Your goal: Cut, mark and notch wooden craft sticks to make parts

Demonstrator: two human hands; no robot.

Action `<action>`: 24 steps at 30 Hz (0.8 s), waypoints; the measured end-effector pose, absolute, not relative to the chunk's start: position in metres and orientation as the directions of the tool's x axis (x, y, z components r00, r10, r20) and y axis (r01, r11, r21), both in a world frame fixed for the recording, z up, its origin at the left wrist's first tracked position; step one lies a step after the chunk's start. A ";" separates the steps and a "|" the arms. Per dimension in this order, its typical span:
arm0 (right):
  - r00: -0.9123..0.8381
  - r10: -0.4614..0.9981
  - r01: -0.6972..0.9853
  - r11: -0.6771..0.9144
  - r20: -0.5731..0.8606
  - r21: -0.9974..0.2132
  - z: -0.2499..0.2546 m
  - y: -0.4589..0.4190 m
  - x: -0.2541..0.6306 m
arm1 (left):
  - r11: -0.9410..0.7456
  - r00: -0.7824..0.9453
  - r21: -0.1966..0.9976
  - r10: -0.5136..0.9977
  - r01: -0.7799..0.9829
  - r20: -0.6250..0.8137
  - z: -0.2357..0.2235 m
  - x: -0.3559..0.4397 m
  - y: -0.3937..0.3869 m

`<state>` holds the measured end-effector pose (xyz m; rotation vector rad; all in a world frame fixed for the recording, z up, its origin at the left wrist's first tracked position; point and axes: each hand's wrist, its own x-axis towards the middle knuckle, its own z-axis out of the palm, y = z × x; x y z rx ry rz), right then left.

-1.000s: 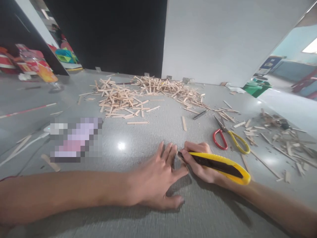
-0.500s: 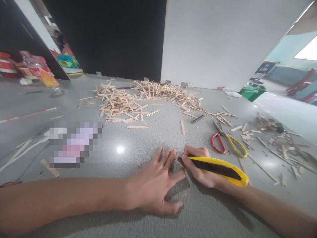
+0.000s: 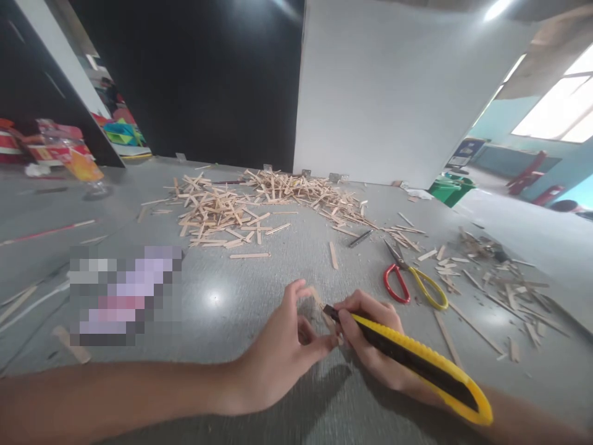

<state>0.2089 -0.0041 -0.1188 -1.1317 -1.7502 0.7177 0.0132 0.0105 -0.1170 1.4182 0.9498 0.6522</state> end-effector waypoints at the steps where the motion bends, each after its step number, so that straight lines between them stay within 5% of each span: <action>1: -0.169 0.919 0.373 0.395 0.358 -0.839 -0.118 -0.005 0.208 | 0.143 0.527 0.984 0.831 0.107 -0.178 -0.118 0.016 0.011; 5: -0.164 0.955 0.319 0.289 0.248 -0.903 -0.115 -0.008 0.205 | 0.226 0.637 0.974 0.750 0.006 -0.178 -0.119 0.022 0.012; 11: -0.174 0.976 0.189 0.162 0.129 -0.968 -0.114 -0.008 0.209 | 0.175 0.651 0.983 0.741 0.050 -0.165 -0.113 0.020 0.013; 24: -0.179 0.982 0.181 0.088 0.055 -0.980 -0.114 -0.006 0.211 | -0.051 0.619 0.980 0.781 0.192 -0.081 -0.121 0.015 0.015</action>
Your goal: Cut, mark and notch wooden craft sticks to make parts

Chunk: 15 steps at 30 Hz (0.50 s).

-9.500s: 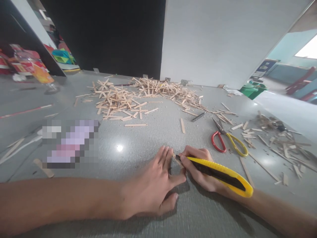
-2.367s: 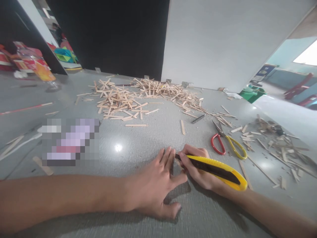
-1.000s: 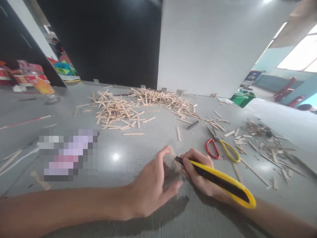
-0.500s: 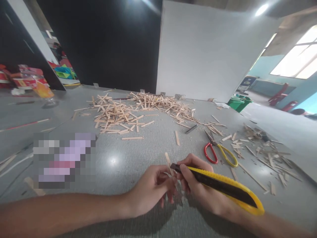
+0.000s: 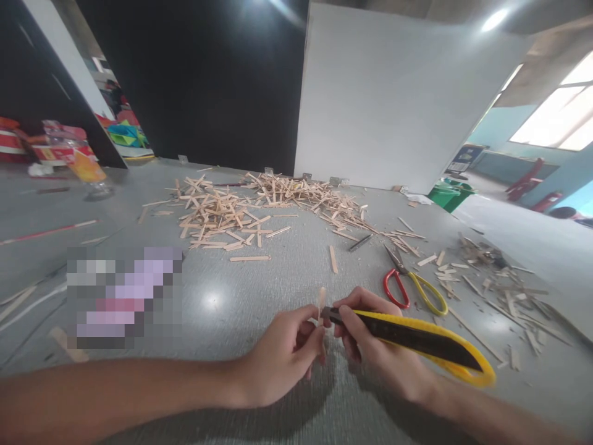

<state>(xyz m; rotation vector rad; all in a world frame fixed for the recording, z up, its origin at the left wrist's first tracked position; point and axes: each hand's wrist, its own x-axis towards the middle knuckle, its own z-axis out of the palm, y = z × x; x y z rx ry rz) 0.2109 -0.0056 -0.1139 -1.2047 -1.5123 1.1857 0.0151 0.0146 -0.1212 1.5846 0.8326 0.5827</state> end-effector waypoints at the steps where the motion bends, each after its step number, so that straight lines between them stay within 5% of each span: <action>1: -0.170 0.984 0.157 0.077 0.050 -0.985 -0.113 -0.004 0.210 | -0.082 0.615 0.974 0.786 0.213 -0.069 -0.121 0.014 0.015; 7: -0.038 0.995 0.129 0.091 0.087 -0.987 -0.098 0.010 0.216 | -0.182 0.578 0.923 0.815 0.338 -0.051 -0.124 0.012 0.019; 10: -0.102 0.991 0.215 0.101 0.080 -0.971 -0.095 0.023 0.226 | -0.192 0.556 0.913 0.830 0.359 -0.044 -0.121 0.013 0.020; 15: -0.244 0.969 0.128 0.060 0.028 -0.990 -0.097 0.045 0.239 | -0.244 0.487 0.890 0.873 0.385 0.029 -0.083 0.006 0.036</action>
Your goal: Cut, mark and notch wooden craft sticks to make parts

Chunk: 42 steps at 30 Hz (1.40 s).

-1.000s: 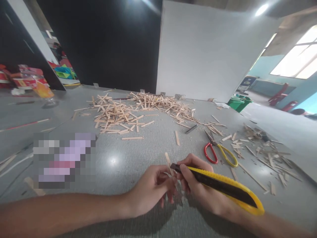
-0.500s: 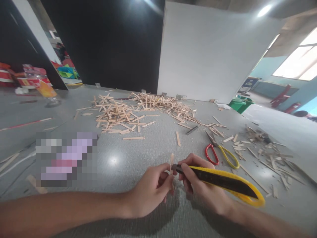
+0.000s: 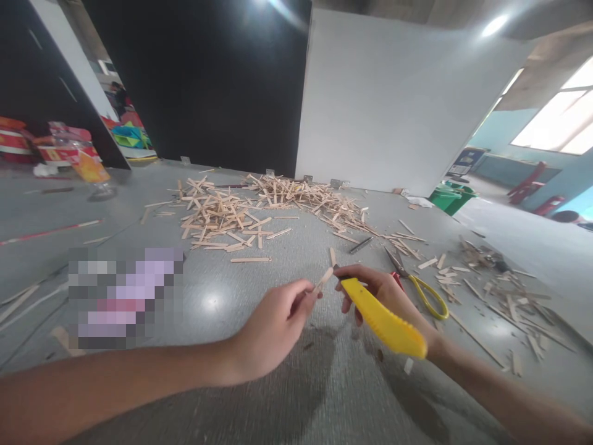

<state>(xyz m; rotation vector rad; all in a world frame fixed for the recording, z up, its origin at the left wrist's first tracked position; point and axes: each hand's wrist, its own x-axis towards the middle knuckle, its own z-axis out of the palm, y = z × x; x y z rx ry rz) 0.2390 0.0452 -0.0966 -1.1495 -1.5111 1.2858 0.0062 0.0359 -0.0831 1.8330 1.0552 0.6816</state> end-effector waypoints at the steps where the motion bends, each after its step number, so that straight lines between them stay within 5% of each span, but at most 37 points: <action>1: -0.261 0.965 0.111 0.040 0.009 -0.993 -0.096 0.048 0.240 | -0.265 0.465 0.882 0.883 0.390 0.060 -0.071 0.003 0.039; 6: -0.265 0.964 -0.026 0.006 0.012 -1.000 -0.092 0.049 0.241 | -0.394 0.377 0.798 0.898 0.456 0.228 -0.026 -0.009 0.041; 15: -0.209 0.978 0.346 0.091 0.018 -0.934 -0.071 0.041 0.243 | -0.423 0.416 0.775 0.880 0.470 0.228 -0.018 -0.010 0.024; 18: -0.227 0.973 0.338 0.120 0.043 -0.933 -0.052 0.036 0.251 | -0.405 0.454 0.765 0.875 0.501 0.166 -0.014 -0.011 0.028; 21: -0.310 0.947 0.372 0.039 -0.084 -0.927 -0.039 0.029 0.260 | -0.407 0.612 0.693 0.789 0.594 -0.061 -0.022 -0.013 0.041; 23: -0.350 0.932 0.580 0.136 -0.095 -0.803 -0.039 0.025 0.265 | -0.425 0.702 0.657 0.675 0.622 -0.227 -0.036 -0.013 0.052; 25: -0.388 0.920 0.778 0.294 -0.057 -0.555 -0.046 0.020 0.267 | -0.416 0.722 0.658 0.627 0.627 -0.292 -0.054 -0.013 0.062; 29: -0.525 0.846 0.846 0.509 -0.088 -0.157 -0.065 0.013 0.260 | -0.384 0.737 0.666 0.553 0.639 -0.388 -0.080 -0.010 0.074; 34: -0.589 0.796 0.807 0.590 -0.141 -0.037 -0.069 0.010 0.244 | -0.470 0.771 0.634 0.528 0.614 -0.355 -0.084 -0.009 0.080; 42: -0.623 0.766 0.777 0.629 -0.159 -0.016 -0.074 0.009 0.244 | -0.521 0.783 0.597 0.511 0.610 -0.354 -0.083 -0.010 0.082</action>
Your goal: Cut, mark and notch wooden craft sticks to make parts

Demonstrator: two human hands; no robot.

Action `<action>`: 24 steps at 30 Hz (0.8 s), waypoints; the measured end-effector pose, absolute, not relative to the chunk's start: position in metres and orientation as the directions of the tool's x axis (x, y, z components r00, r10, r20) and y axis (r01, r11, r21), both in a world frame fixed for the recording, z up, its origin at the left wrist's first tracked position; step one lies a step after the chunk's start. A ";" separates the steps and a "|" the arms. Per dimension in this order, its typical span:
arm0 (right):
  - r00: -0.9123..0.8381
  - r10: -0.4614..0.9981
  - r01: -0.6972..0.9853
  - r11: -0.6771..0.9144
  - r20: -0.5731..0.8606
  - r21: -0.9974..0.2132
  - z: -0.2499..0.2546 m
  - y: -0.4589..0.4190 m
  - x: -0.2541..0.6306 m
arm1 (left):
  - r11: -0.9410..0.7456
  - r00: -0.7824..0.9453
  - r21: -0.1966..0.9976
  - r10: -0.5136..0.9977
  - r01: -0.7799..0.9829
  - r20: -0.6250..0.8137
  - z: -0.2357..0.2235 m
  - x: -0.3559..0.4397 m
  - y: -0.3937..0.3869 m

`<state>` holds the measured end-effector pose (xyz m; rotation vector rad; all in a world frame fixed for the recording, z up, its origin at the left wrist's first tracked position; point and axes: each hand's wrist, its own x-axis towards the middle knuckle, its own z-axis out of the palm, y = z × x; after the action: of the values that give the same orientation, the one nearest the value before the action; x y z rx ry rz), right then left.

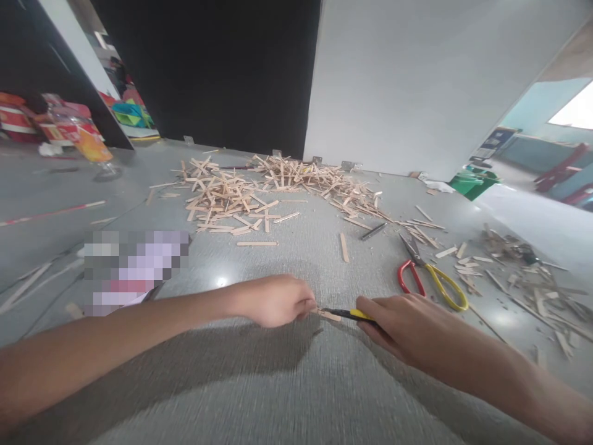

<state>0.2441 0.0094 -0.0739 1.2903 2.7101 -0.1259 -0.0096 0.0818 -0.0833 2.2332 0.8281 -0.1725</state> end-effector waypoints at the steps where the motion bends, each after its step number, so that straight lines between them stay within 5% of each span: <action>1: -0.627 0.763 0.775 0.632 -0.159 -0.022 -0.075 0.010 0.244 | -0.520 0.782 0.596 0.509 0.612 -0.359 -0.083 -0.009 0.082; 24: -0.638 0.760 0.768 0.639 -0.123 -0.033 -0.079 0.012 0.244 | -0.523 0.789 0.600 0.494 0.606 -0.366 -0.079 -0.008 0.083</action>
<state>0.2440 0.0117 -0.0793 1.2878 2.7554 -0.1259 -0.0076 0.0830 -0.0791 2.2281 0.8106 -0.1927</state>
